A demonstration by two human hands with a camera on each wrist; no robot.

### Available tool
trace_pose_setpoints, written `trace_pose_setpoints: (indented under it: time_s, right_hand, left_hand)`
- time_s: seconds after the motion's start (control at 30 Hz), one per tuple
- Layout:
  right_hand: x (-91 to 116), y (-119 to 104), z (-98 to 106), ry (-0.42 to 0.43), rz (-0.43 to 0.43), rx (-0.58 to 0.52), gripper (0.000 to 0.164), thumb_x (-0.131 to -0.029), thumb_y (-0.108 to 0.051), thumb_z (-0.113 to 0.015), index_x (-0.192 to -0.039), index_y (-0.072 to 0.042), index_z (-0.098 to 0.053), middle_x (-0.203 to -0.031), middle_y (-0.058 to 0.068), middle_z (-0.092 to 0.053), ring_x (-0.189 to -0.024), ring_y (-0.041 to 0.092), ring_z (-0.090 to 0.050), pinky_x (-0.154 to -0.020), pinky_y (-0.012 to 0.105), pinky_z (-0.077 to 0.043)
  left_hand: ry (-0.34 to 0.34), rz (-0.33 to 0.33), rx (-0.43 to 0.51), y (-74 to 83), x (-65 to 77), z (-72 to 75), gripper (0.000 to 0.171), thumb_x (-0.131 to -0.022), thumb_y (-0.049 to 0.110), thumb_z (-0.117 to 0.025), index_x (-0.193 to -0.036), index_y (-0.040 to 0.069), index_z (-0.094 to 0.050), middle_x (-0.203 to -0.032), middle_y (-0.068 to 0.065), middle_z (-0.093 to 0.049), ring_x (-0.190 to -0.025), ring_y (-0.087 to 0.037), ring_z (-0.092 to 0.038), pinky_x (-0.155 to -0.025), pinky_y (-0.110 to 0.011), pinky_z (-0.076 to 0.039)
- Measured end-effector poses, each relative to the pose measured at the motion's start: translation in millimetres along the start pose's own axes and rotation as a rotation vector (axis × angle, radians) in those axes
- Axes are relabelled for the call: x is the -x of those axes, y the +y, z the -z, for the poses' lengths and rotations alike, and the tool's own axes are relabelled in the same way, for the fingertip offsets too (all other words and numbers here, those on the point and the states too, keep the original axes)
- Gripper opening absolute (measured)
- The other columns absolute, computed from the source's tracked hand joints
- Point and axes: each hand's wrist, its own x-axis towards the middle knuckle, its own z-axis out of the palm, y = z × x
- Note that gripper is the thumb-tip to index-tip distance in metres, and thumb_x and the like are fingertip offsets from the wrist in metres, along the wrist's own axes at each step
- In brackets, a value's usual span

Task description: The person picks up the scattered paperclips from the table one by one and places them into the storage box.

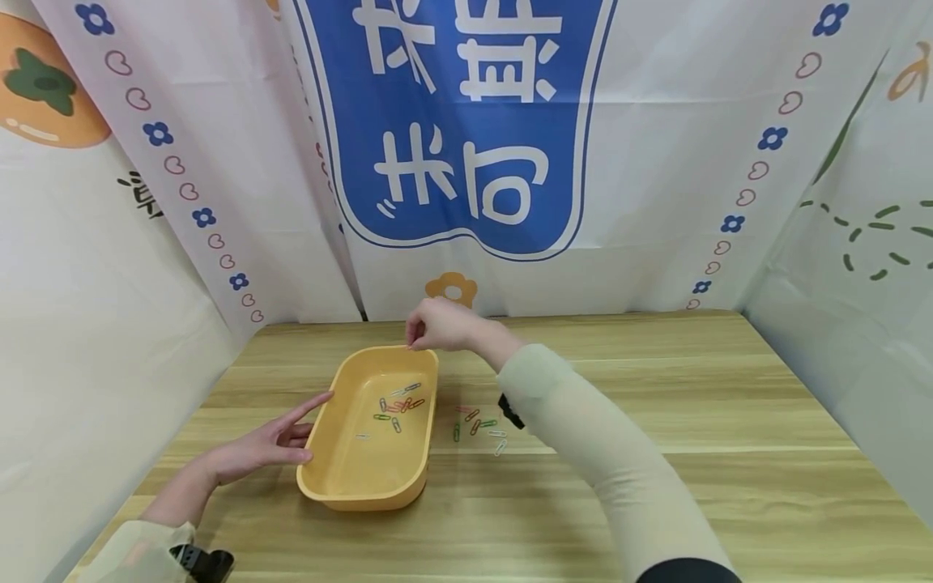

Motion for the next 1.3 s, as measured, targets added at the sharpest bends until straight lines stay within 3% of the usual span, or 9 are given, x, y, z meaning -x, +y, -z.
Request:
trace_pose_setpoints:
  time_s: [0.3, 0.6, 1.07, 1.3]
  right_hand:
    - [-27.2, -6.8, -27.9, -0.005, -0.018, 0.006, 0.007, -0.09, -0.013, -0.071, -0.088, -0.007, -0.074, -0.08, -0.005, -0.067, -0.073, 0.01, -0.061, -0.065, 0.021, -0.051]
    - [-29.9, -8.4, -36.1, 0.003, -0.058, 0.018, 0.007, -0.088, -0.012, -0.073, -0.092, -0.006, -0.075, -0.084, -0.005, -0.067, -0.078, 0.011, -0.06, -0.069, 0.022, -0.05]
    - [-0.3, -7.1, -19.8, 0.021, 0.013, -0.031, 0.006, -0.09, -0.012, -0.071, -0.093, -0.007, -0.073, -0.085, -0.005, -0.067, -0.08, 0.009, -0.061, -0.072, 0.022, -0.05]
    - [30.7, 15.2, -13.0, 0.107, 0.045, -0.09, 0.007, -0.089, -0.012, -0.071, -0.09, -0.006, -0.073, -0.081, -0.006, -0.067, -0.072, 0.009, -0.06, -0.065, 0.024, -0.051]
  left_hand:
    - [0.002, 0.003, 0.006, -1.6, 0.4, 0.8, 0.086, -0.097, 0.009, -0.06, -0.158, 0.02, 0.0, -0.147, -0.039, -0.026, -0.13, -0.043, -0.041, -0.099, -0.04, -0.046]
    - [0.0, 0.002, 0.006, -0.9, -0.5, 0.2, 0.086, -0.097, 0.009, -0.06, -0.158, 0.021, 0.0, -0.147, -0.039, -0.024, -0.13, -0.044, -0.04, -0.099, -0.041, -0.045]
    - [0.001, -0.001, -0.001, -1.6, 1.6, 0.5, 0.088, -0.096, 0.01, -0.062, -0.157, 0.019, 0.001, -0.147, -0.039, -0.025, -0.13, -0.043, -0.041, -0.099, -0.04, -0.046]
    - [0.008, 0.006, -0.004, 0.6, 0.8, -0.6, 0.088, -0.096, 0.009, -0.061, -0.157, 0.019, 0.001, -0.147, -0.039, -0.026, -0.129, -0.043, -0.042, -0.099, -0.04, -0.045]
